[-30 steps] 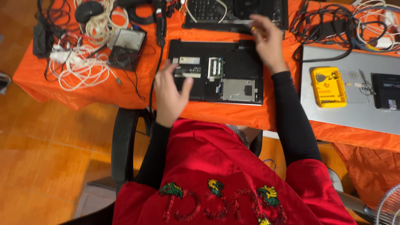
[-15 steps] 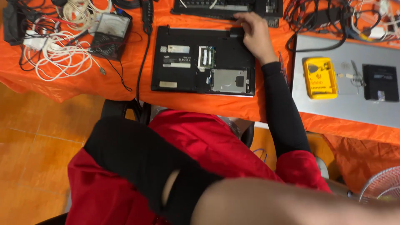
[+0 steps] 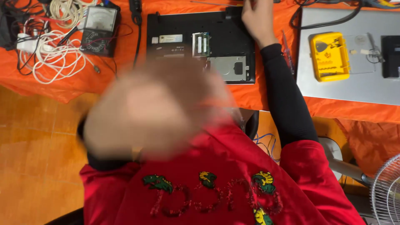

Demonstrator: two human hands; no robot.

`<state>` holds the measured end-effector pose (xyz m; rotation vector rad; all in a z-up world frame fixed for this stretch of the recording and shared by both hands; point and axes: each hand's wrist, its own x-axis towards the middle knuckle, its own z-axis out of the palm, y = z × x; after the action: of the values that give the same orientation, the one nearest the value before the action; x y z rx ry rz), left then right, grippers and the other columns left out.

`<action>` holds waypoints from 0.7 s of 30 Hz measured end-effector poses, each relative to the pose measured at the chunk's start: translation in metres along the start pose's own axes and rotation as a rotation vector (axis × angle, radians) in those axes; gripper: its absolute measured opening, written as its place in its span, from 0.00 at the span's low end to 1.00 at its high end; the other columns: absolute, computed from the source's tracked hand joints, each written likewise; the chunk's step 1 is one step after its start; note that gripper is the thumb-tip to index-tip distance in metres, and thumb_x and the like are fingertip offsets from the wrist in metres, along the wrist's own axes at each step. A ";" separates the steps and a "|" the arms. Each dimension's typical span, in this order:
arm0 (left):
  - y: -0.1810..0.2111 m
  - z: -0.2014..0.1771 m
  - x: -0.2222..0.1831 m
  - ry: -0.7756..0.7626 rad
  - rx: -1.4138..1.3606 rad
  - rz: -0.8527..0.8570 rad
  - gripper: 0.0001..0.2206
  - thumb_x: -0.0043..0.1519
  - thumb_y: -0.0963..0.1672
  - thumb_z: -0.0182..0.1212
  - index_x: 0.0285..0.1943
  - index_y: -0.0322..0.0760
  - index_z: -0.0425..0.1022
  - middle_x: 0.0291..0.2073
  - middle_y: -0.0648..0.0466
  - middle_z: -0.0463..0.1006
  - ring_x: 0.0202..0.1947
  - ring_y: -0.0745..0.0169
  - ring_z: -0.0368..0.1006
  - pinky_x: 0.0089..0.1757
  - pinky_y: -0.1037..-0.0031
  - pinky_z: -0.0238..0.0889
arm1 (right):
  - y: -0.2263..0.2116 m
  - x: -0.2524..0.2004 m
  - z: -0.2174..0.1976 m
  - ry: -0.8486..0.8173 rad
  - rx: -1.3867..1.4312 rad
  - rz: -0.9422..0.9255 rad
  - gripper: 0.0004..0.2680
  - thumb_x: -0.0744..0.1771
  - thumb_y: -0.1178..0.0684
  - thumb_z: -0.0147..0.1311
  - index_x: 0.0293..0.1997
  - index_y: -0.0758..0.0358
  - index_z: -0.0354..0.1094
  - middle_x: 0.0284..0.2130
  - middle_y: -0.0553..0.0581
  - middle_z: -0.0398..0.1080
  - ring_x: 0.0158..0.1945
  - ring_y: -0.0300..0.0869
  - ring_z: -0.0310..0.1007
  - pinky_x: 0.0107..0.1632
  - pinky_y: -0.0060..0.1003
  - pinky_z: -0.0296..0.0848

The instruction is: Replacing or inspecting an optical disc drive in a partially disassembled laptop.

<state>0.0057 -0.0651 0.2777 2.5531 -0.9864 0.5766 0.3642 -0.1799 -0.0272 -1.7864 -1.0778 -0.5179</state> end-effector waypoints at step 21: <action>-0.245 0.187 -0.176 0.669 -0.756 -0.621 0.28 0.78 0.55 0.30 0.85 0.43 0.44 0.83 0.57 0.48 0.84 0.61 0.44 0.79 0.65 0.33 | -0.059 0.017 -0.007 -0.165 0.333 0.140 0.10 0.72 0.66 0.45 0.55 0.67 0.74 0.42 0.55 0.79 0.48 0.36 0.78 0.53 0.30 0.74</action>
<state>0.1029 0.1203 -0.0088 1.6531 -0.0994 0.6364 0.3241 -0.1694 0.0181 -1.6124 -1.0703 -0.0981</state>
